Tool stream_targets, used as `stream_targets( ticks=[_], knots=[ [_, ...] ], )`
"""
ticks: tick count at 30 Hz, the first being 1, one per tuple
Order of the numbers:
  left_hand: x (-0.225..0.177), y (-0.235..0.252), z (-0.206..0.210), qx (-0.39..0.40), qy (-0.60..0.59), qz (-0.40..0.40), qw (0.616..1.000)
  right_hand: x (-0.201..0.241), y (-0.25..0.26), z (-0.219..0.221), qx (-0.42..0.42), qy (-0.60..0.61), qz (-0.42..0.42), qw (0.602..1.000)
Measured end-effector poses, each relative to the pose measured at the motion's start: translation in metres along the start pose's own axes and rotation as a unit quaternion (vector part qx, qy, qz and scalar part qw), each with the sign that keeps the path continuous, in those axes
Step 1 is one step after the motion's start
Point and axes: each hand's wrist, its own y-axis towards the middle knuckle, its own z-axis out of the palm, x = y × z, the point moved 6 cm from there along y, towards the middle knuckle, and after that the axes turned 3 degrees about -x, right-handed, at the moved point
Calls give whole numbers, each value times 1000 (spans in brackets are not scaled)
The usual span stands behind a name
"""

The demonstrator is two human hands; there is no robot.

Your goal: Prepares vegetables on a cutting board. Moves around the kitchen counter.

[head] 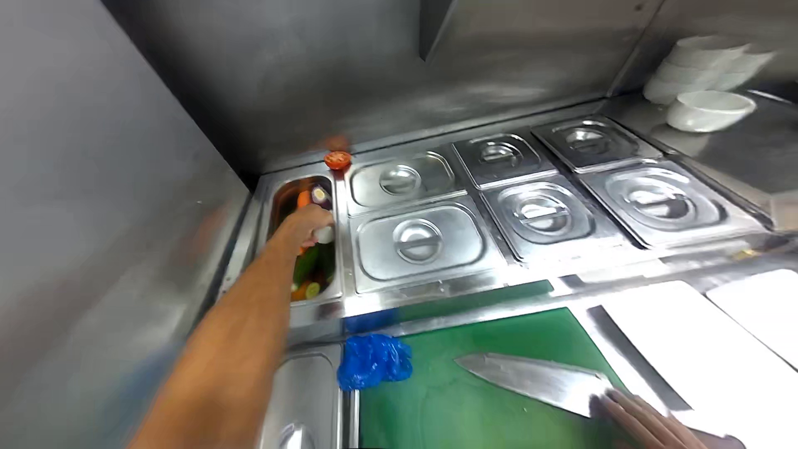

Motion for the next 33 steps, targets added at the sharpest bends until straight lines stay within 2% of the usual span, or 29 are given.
stream_targets(
  ticks=[1,3,6,9,13,15,18,21,24,27,30,32,33],
  knots=[
    [-1,-1,1,0,14,14,1000,-3,0,4,-4,-1,-11,1000],
    [-5,0,4,-4,37,40,999,-11,0,6,-76,-32,-35,996],
    [-14,-16,2,-9,50,23,998,-15,6,-3,-121,-46,-52,990],
    [-6,-10,1,0,-20,-36,999,-25,5,-9,-118,-58,-21,991],
    [4,24,6,1,-52,-59,997,-45,-1,-9,-46,-62,8,997],
    [-2,15,8,4,-55,-55,997,-44,-4,-9,-33,-94,-24,995],
    [-8,-22,5,-34,-46,-36,998,-31,-20,-6,-84,-148,-109,979],
    [2,-44,-12,-64,-6,40,997,-7,-41,-7,-127,-158,-147,968],
    [4,-119,-21,-117,15,158,980,11,-61,-8,-103,-98,-54,988],
    [0,-226,4,-106,24,218,970,14,-88,-9,-34,89,117,989],
    [24,-266,62,37,62,296,952,-8,-121,8,47,312,255,914],
    [39,-269,126,106,98,312,939,-19,-142,22,43,409,303,860],
    [42,-270,161,121,120,314,934,-23,-150,28,30,428,318,845]
  ],
)
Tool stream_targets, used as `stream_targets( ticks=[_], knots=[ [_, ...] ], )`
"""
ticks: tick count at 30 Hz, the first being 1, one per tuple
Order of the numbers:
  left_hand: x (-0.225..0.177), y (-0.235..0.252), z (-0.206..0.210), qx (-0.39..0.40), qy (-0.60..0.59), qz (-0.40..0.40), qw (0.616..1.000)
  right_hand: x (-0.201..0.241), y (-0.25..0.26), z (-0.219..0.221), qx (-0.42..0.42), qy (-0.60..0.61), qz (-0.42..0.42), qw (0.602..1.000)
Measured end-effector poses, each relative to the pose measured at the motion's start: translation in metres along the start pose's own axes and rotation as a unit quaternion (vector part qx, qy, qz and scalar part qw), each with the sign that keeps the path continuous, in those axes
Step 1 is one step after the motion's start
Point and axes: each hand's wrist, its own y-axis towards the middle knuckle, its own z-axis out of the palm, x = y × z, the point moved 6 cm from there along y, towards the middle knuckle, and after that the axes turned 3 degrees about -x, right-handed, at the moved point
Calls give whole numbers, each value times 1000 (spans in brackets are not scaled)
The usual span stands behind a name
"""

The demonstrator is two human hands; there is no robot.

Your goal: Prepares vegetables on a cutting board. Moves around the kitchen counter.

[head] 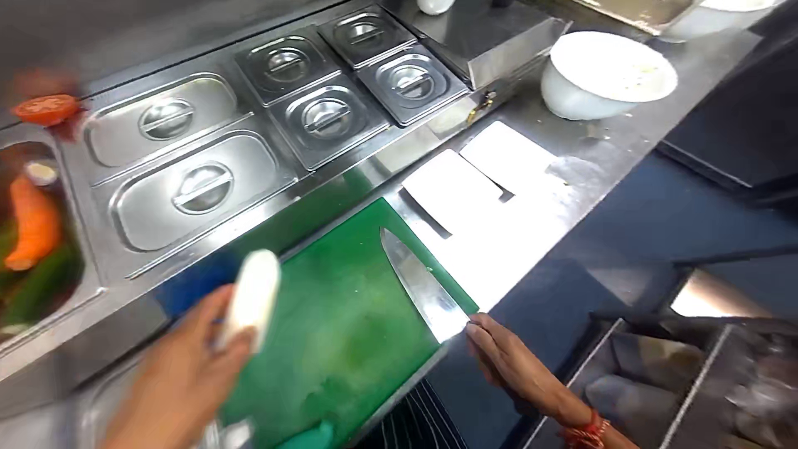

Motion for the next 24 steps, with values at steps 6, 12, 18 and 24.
stream_targets(
  ticks=[6,12,18,24],
  knots=[
    [-25,34,137,48,128,-11,991,-53,-30,-6,-80,57,35,995],
    [-12,31,181,71,127,-22,989,-64,-77,-21,-227,-94,-12,969],
    [-7,40,174,90,58,-92,990,-15,-99,21,-237,-191,-111,946],
    [0,44,184,81,-79,-119,986,10,-98,48,-170,-183,-102,963]
  ],
)
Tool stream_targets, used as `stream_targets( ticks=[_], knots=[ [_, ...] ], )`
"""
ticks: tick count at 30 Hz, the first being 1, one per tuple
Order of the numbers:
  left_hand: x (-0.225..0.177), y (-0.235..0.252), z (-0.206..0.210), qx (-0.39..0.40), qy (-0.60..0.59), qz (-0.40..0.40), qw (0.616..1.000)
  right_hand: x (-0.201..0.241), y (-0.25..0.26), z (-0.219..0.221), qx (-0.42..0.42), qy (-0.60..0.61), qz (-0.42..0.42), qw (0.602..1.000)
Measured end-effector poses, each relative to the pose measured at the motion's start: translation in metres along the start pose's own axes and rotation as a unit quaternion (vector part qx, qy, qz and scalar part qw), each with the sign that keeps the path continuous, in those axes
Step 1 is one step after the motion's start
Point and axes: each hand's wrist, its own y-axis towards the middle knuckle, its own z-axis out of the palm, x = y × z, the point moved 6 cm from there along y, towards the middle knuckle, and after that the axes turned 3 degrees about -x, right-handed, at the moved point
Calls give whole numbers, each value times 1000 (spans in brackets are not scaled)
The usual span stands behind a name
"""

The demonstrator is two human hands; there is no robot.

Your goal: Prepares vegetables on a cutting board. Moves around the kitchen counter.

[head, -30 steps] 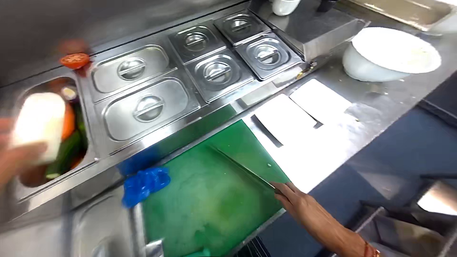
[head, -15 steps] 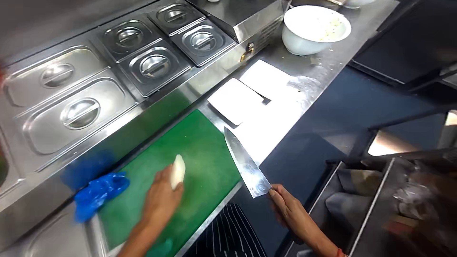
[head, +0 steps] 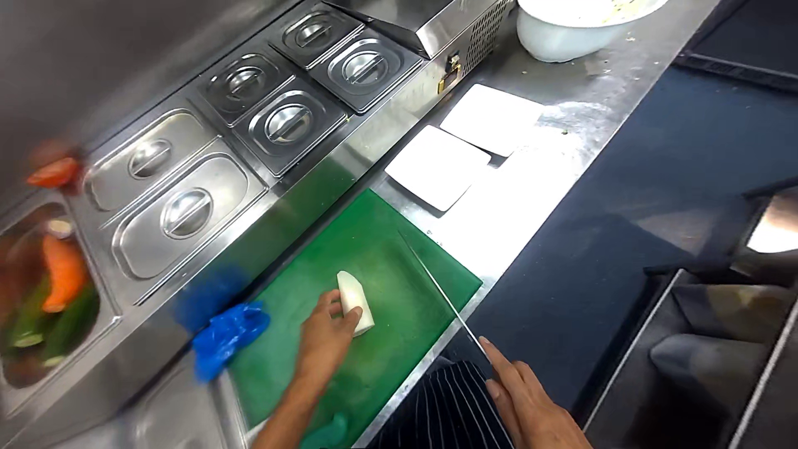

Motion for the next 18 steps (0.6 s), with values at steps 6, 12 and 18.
stream_targets(
  ticks=[6,12,18],
  knots=[
    [-4,2,10,1,-79,5,997,43,1,12,21,-2,-59,998],
    [-9,1,21,-15,-138,14,990,51,11,14,16,-31,-99,994],
    [-8,-2,24,-22,-152,9,988,46,16,26,16,-51,-114,992]
  ],
)
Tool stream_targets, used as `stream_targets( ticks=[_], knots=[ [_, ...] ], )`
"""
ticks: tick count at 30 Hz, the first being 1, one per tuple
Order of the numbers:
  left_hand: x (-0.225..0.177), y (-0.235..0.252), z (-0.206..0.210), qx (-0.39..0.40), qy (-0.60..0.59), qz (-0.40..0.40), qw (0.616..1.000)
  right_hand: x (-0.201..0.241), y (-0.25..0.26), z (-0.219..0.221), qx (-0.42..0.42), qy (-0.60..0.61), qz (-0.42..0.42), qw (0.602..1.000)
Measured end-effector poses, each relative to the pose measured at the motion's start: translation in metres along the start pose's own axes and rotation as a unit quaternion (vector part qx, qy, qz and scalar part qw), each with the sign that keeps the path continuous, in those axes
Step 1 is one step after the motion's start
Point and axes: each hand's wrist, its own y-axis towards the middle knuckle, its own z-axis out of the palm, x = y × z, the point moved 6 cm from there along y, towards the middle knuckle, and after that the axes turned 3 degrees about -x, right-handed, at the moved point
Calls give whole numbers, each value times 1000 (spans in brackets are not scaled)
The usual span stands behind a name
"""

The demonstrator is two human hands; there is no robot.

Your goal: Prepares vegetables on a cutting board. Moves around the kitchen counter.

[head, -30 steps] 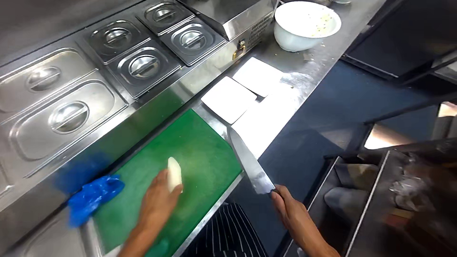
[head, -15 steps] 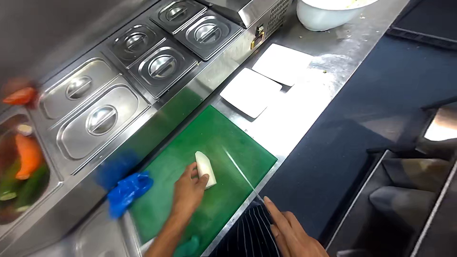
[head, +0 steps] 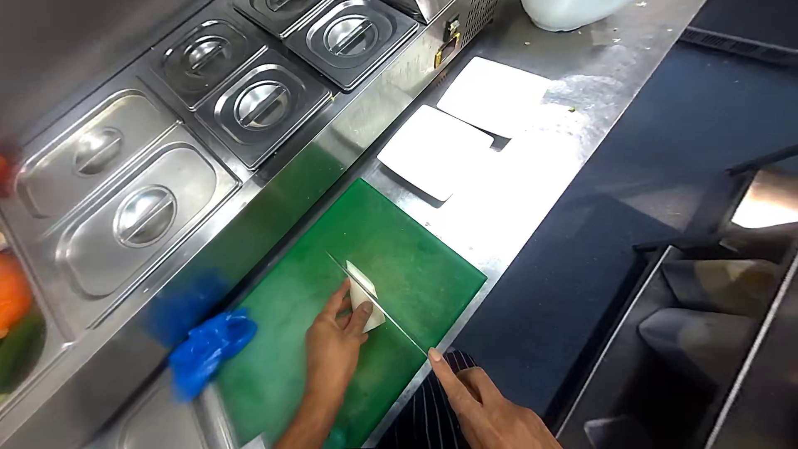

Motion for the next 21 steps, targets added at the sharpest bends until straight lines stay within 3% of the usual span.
stream_targets(
  ticks=[21],
  knots=[
    [-2,-2,0,-36,-15,-7,999,0,14,2,22,-2,-8,1000]
  ],
)
